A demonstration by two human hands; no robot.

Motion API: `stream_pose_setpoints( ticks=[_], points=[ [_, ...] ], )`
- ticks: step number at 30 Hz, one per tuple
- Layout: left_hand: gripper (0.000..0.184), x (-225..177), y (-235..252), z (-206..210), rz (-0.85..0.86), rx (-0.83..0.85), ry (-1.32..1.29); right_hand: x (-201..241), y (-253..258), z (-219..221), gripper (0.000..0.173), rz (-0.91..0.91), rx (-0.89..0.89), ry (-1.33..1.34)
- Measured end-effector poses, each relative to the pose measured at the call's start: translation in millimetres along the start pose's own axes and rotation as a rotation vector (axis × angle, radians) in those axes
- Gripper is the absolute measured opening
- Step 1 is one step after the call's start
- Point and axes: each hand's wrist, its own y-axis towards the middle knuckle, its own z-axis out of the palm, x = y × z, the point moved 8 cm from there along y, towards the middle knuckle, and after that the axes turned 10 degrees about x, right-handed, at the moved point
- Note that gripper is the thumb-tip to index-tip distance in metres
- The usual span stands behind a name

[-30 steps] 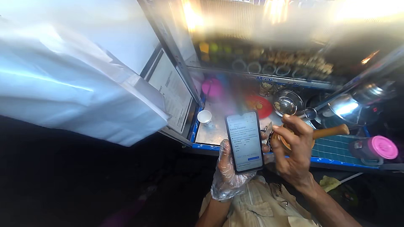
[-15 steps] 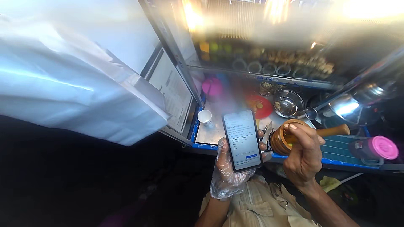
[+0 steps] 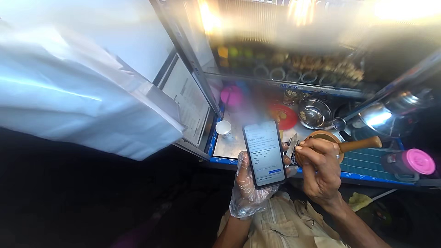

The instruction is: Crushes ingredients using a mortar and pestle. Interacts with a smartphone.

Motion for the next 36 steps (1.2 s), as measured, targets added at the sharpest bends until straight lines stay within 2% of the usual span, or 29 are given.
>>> stream_pose_setpoints(
  ticks=[20,36],
  points=[
    [0.058,-8,5,5,0.068,0.031,0.046,3,-15,15,0.03,0.003,0.09,0.083],
    [0.061,-6,5,3,0.064,0.018,0.079,8,-19,26,0.026,0.001,0.144,0.125]
  ],
)
